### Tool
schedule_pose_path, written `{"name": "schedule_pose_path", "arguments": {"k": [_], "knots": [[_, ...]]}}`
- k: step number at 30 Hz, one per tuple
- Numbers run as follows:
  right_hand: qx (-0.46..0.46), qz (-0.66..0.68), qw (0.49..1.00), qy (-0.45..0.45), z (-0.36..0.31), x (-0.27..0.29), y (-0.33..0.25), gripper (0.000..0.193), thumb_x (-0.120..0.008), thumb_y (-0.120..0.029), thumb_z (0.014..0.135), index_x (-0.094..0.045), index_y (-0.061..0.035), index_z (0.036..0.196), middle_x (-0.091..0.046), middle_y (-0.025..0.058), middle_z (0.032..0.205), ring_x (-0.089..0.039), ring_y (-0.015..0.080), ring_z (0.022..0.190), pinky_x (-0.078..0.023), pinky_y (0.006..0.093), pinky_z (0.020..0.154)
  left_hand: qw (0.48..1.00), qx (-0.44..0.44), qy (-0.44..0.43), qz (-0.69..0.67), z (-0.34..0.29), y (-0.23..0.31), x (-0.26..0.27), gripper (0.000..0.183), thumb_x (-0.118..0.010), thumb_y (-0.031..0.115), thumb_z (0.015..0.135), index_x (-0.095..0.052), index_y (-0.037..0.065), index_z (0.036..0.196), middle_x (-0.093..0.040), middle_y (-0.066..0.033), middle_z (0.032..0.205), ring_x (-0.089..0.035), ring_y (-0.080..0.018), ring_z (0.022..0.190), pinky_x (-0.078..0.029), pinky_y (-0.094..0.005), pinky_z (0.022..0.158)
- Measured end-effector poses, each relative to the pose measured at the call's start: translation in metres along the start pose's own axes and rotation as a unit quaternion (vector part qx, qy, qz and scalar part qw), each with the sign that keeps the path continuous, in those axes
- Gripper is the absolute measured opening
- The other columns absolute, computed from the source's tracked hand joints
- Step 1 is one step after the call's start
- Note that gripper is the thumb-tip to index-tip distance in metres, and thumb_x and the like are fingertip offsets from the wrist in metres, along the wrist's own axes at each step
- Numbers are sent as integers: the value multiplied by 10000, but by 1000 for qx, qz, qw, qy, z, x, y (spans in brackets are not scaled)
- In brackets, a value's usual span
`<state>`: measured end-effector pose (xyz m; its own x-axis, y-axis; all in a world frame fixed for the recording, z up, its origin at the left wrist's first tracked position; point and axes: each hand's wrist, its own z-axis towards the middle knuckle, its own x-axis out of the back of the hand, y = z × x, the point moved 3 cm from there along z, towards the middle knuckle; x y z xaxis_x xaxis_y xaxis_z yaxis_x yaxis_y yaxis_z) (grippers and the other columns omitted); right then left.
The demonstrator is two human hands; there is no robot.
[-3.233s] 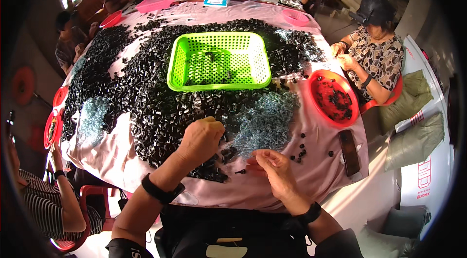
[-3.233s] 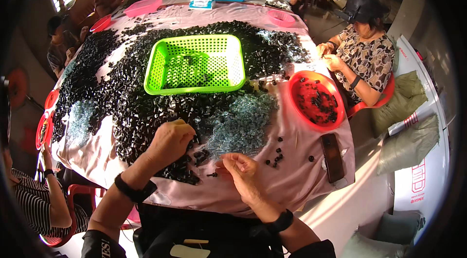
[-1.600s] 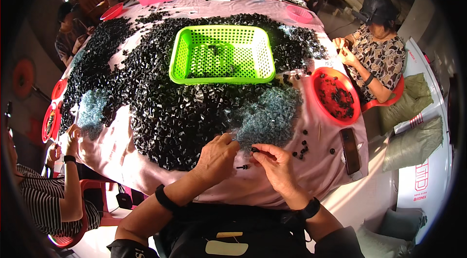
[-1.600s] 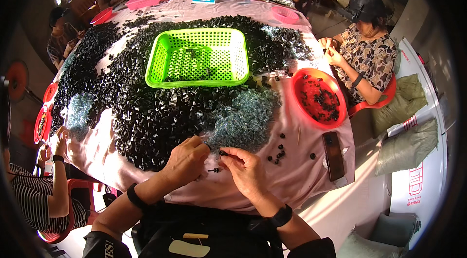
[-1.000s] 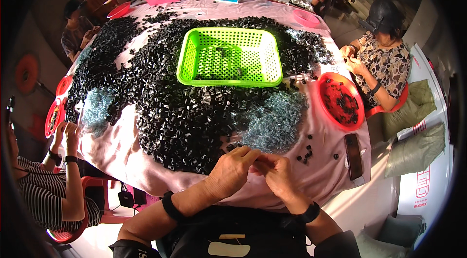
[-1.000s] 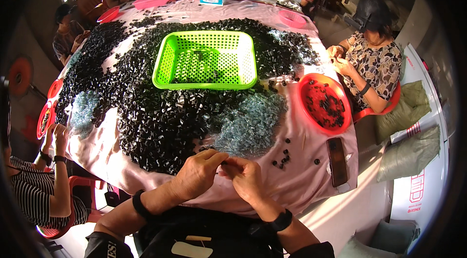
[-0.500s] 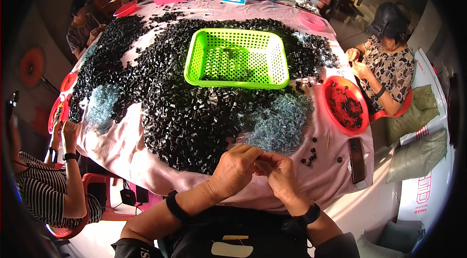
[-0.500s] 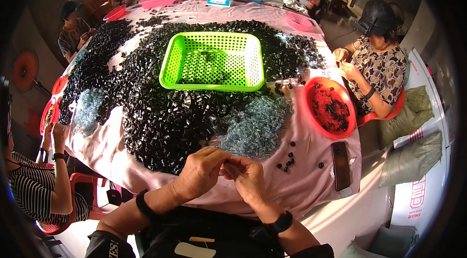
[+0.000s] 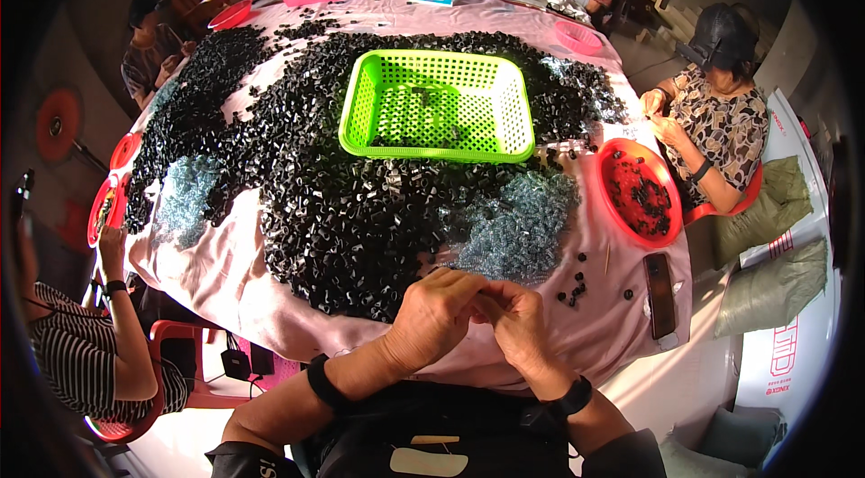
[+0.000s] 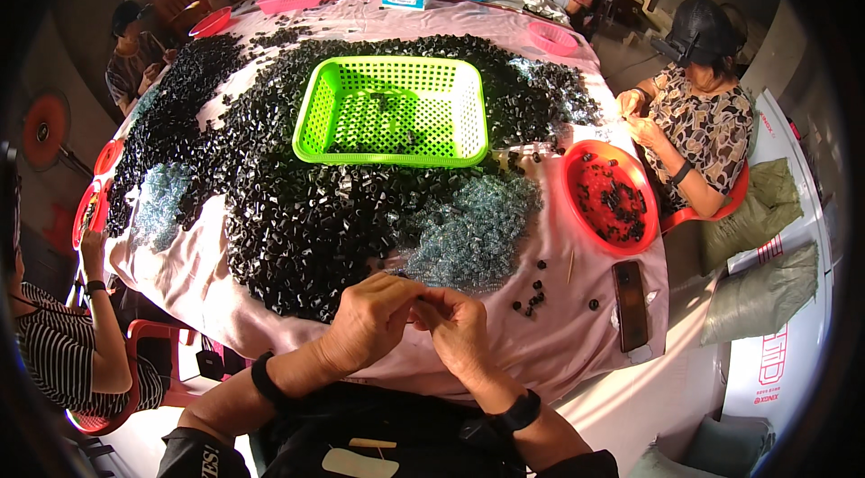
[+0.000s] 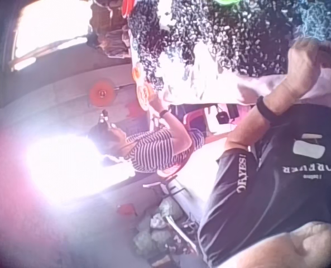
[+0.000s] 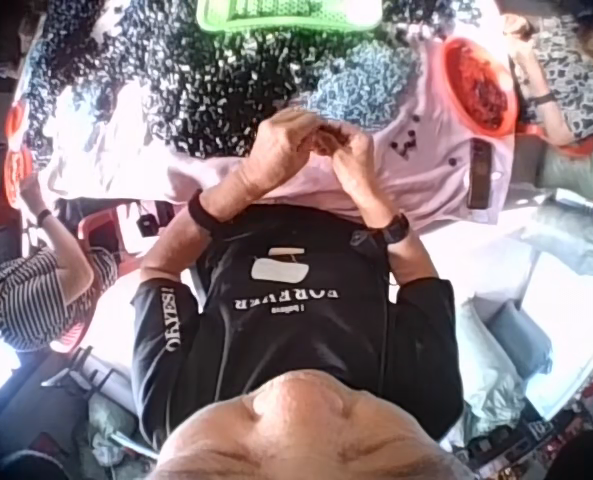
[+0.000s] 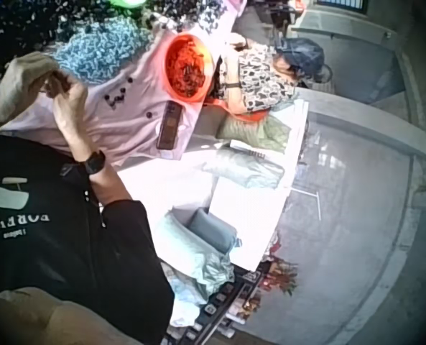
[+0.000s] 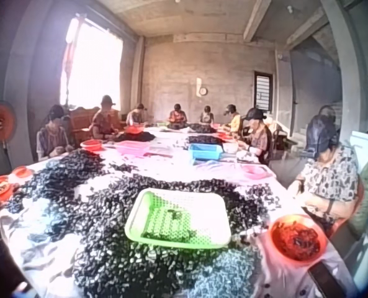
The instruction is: Sorting and assembling small black and blue plastic components on a table.
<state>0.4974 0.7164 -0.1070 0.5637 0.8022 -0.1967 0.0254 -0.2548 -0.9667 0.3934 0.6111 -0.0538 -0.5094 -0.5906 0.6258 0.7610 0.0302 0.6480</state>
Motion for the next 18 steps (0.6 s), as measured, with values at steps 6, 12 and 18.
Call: {"name": "schedule_pose_path", "arguments": {"k": [6, 12, 18], "knots": [[-5, -32, 999, 23, 4, 10, 11, 145, -662, -39, 937, -671, 48, 1053, -710, 76, 879, -671, 103, 745, -565, 221, 693, 996, -51, -23, 73, 5, 2, 0, 373, -650, -21, 748, -638, -13, 1121, -677, -148, 921, -675, -320, 829, -570, -388, 711], [2, 21, 1000, 15, 5, 8, 2, 162, -651, -17, 932, -653, 56, 1076, -704, 101, 939, -715, 168, 852, -595, 262, 764, 970, 46, 25, 236, 35, -63, 32, 110, -656, 45, 795, -668, 38, 904, -650, -112, 826, -625, -326, 809, -520, -420, 718], [-7, 8, 1000, 10, 2, 4, -3, 171, -643, -20, 937, -642, 48, 1094, -702, 100, 972, -712, 174, 859, -592, 270, 774, 947, 65, -22, 312, 33, -85, 27, 116, -677, 80, 754, -669, 72, 870, -656, -88, 824, -623, -290, 816, -513, -393, 725]]}}
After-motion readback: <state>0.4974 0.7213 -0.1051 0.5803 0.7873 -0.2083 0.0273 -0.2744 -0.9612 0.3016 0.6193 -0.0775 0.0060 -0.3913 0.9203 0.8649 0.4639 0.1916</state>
